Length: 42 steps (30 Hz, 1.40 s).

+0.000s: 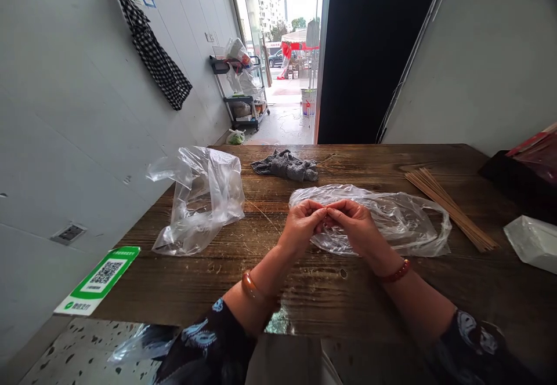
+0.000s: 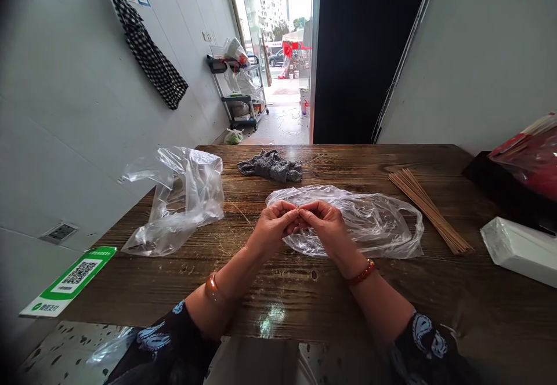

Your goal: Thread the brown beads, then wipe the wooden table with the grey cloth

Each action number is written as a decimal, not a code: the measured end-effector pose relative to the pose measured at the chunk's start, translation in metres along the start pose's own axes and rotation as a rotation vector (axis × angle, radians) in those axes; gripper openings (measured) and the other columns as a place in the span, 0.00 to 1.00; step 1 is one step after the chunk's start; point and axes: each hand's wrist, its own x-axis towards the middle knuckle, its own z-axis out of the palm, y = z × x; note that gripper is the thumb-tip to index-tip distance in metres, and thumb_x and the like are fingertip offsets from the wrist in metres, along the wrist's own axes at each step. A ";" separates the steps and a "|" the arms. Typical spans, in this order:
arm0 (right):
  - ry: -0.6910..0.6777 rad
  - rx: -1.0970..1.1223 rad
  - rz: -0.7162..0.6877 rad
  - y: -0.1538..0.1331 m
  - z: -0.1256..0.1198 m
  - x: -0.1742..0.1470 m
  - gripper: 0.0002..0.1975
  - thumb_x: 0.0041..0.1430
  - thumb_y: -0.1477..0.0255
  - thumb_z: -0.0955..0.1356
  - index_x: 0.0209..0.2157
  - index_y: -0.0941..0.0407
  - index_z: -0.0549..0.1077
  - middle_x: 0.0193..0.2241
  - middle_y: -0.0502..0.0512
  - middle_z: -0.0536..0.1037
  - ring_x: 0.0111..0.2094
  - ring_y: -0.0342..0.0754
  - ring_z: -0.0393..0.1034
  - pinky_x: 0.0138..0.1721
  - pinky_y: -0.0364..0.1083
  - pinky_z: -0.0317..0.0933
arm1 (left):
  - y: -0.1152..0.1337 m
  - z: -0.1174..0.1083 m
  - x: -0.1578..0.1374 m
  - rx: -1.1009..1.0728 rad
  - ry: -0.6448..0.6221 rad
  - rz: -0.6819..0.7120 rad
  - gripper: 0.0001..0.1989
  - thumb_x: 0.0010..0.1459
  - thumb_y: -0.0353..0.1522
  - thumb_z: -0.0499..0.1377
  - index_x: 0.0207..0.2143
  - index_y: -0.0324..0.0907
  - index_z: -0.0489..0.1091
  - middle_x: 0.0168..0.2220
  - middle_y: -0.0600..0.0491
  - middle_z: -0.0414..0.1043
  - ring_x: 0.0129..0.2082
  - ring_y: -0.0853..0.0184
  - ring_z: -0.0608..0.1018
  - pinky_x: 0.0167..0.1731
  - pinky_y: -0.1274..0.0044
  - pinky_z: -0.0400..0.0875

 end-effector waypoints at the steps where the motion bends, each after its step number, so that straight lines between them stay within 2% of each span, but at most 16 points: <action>1: 0.010 -0.007 -0.017 0.000 0.000 0.000 0.14 0.46 0.62 0.77 0.28 0.56 0.77 0.22 0.50 0.79 0.24 0.43 0.72 0.29 0.43 0.68 | 0.000 0.000 0.000 -0.012 0.002 -0.009 0.18 0.44 0.40 0.71 0.27 0.37 0.69 0.18 0.57 0.68 0.16 0.78 0.66 0.18 0.84 0.57; 8: 0.009 -0.011 -0.025 0.000 0.001 0.000 0.13 0.47 0.62 0.76 0.27 0.56 0.75 0.20 0.48 0.77 0.23 0.42 0.69 0.27 0.43 0.64 | -0.003 -0.002 0.003 -0.097 -0.017 -0.055 0.18 0.44 0.38 0.71 0.29 0.37 0.69 0.18 0.58 0.67 0.17 0.78 0.66 0.19 0.85 0.57; 11: -0.007 0.013 0.012 -0.001 0.000 0.000 0.13 0.48 0.62 0.76 0.30 0.56 0.76 0.23 0.50 0.78 0.23 0.44 0.71 0.29 0.44 0.65 | -0.005 -0.002 0.003 -0.084 -0.032 -0.033 0.17 0.46 0.37 0.71 0.31 0.38 0.68 0.19 0.58 0.68 0.18 0.78 0.67 0.19 0.85 0.58; 18: 0.028 -0.002 0.035 0.000 0.000 0.001 0.12 0.45 0.65 0.75 0.30 0.56 0.74 0.23 0.49 0.78 0.24 0.45 0.72 0.30 0.46 0.67 | -0.008 0.000 0.002 -0.016 -0.030 0.000 0.16 0.47 0.37 0.69 0.32 0.38 0.69 0.20 0.58 0.69 0.18 0.78 0.67 0.19 0.85 0.58; 21: 0.090 -0.229 -0.082 -0.002 0.000 -0.001 0.10 0.48 0.65 0.73 0.31 0.56 0.74 0.26 0.51 0.78 0.26 0.47 0.73 0.31 0.47 0.68 | -0.008 0.001 0.002 0.048 0.024 0.019 0.16 0.46 0.38 0.69 0.30 0.37 0.70 0.21 0.56 0.70 0.18 0.76 0.69 0.19 0.84 0.61; 25: 0.126 -0.720 -0.417 -0.009 0.001 -0.005 0.03 0.55 0.71 0.69 0.32 0.55 0.74 0.29 0.53 0.77 0.31 0.47 0.73 0.36 0.48 0.68 | -0.004 0.002 0.001 0.059 0.040 -0.003 0.17 0.45 0.39 0.70 0.30 0.37 0.71 0.20 0.57 0.70 0.18 0.77 0.67 0.19 0.84 0.60; 27: 0.115 -0.868 -0.583 -0.011 0.001 -0.006 0.01 0.57 0.74 0.67 0.32 0.55 0.73 0.30 0.52 0.76 0.31 0.46 0.71 0.36 0.47 0.67 | -0.002 0.002 0.001 0.030 0.018 -0.030 0.18 0.45 0.40 0.70 0.31 0.36 0.72 0.19 0.57 0.69 0.17 0.78 0.66 0.18 0.84 0.57; 29: 0.092 -0.946 -0.679 -0.011 0.000 -0.007 0.03 0.59 0.76 0.66 0.33 0.54 0.71 0.31 0.52 0.75 0.31 0.46 0.70 0.36 0.46 0.66 | -0.001 0.000 0.002 -0.002 -0.009 -0.051 0.19 0.45 0.41 0.70 0.31 0.36 0.72 0.19 0.57 0.68 0.16 0.79 0.65 0.17 0.85 0.55; 35: 0.028 -1.075 -0.786 -0.010 -0.001 -0.008 0.05 0.62 0.77 0.65 0.38 0.53 0.70 0.34 0.53 0.76 0.36 0.49 0.71 0.39 0.48 0.67 | -0.002 -0.005 0.004 -0.041 -0.072 -0.104 0.20 0.45 0.42 0.71 0.29 0.35 0.71 0.17 0.59 0.66 0.13 0.80 0.62 0.17 0.83 0.53; 42: 0.021 -1.070 -0.774 -0.010 0.000 -0.008 0.06 0.60 0.78 0.66 0.38 0.53 0.71 0.34 0.53 0.78 0.35 0.49 0.73 0.39 0.48 0.67 | 0.000 -0.004 0.003 -0.038 -0.075 -0.078 0.19 0.46 0.41 0.70 0.28 0.36 0.69 0.16 0.59 0.65 0.14 0.80 0.61 0.17 0.83 0.52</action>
